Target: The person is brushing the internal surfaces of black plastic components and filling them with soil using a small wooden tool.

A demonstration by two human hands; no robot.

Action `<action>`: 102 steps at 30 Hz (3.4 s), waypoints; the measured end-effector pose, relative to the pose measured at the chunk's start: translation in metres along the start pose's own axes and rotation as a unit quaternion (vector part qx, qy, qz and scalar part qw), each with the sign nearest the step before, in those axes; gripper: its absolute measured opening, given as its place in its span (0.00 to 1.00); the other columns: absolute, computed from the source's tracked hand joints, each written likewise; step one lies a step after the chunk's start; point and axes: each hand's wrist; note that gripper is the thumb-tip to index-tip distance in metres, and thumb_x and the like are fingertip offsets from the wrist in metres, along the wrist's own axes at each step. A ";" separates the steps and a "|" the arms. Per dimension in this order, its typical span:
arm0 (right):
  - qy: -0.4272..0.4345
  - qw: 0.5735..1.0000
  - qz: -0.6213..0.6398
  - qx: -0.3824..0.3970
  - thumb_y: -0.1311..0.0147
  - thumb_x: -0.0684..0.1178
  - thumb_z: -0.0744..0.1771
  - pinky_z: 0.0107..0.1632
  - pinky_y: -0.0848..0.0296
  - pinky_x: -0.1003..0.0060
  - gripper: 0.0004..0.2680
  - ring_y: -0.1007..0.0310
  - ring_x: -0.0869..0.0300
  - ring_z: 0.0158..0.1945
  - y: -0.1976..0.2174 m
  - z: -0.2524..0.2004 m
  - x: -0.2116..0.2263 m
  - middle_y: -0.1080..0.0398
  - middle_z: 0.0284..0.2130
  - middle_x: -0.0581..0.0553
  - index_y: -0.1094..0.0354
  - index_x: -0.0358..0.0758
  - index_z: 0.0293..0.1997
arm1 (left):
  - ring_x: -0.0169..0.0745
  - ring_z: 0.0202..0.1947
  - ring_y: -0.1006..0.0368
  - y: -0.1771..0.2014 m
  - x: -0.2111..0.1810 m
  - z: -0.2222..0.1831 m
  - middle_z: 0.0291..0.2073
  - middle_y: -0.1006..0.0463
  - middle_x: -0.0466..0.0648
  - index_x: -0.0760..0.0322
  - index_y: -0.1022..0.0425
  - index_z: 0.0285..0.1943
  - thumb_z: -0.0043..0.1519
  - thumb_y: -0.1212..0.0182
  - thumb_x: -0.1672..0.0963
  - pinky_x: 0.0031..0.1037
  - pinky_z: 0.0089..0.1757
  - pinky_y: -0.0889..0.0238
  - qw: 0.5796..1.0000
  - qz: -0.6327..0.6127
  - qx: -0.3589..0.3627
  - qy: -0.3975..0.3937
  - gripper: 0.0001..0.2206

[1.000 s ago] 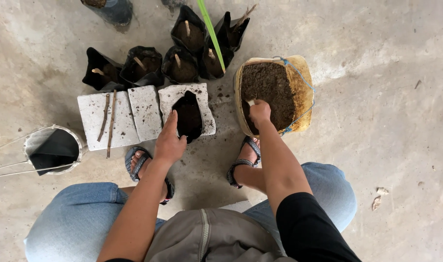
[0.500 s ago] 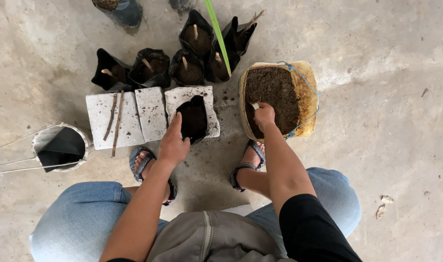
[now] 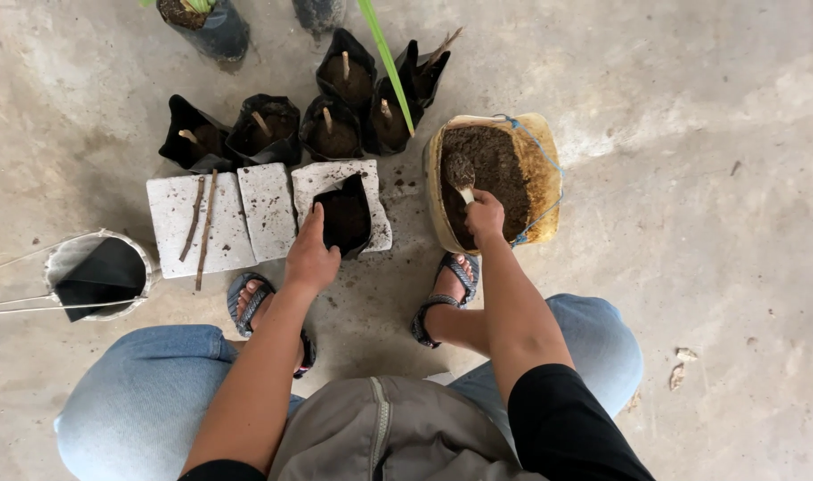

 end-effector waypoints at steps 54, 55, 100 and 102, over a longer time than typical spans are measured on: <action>0.475 0.734 -0.482 0.058 0.50 0.42 0.66 0.38 0.17 0.44 0.21 0.26 0.38 0.49 -0.043 -0.192 0.068 0.31 0.50 0.36 0.36 0.44 0.70 | 0.71 0.84 0.55 -0.007 -0.001 0.008 0.86 0.61 0.65 0.67 0.63 0.90 0.69 0.50 0.66 0.61 0.71 0.35 0.999 -0.040 -0.014 -0.024 0.39; 0.474 0.735 -0.482 0.058 0.50 0.42 0.66 0.38 0.17 0.44 0.21 0.26 0.38 0.49 -0.043 -0.193 0.068 0.31 0.50 0.36 0.36 0.44 0.70 | 0.71 0.84 0.55 -0.008 0.001 0.009 0.86 0.61 0.65 0.67 0.63 0.90 0.69 0.50 0.66 0.61 0.71 0.35 0.999 -0.039 -0.014 -0.025 0.39; 0.391 0.738 -0.510 0.206 0.54 0.41 0.69 0.41 0.16 0.46 0.16 0.19 0.35 0.41 -0.113 -0.177 0.077 0.33 0.55 0.19 0.33 0.27 0.64 | 0.71 0.84 0.54 -0.011 0.003 0.001 0.87 0.62 0.61 0.63 0.66 0.90 0.70 0.48 0.65 0.64 0.68 0.32 1.000 -0.011 0.002 -0.016 0.40; 0.346 0.762 -0.500 0.222 0.56 0.40 0.70 0.42 0.16 0.45 0.17 0.20 0.34 0.45 -0.109 -0.183 0.082 0.36 0.59 0.18 0.38 0.26 0.68 | 0.71 0.83 0.54 -0.010 0.002 -0.002 0.87 0.62 0.61 0.64 0.65 0.90 0.70 0.48 0.64 0.64 0.67 0.32 1.000 -0.016 0.003 -0.021 0.40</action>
Point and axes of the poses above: each hand's wrist, its own z-axis towards the middle knuckle, its own y-axis out of the back of the hand, x = y × z
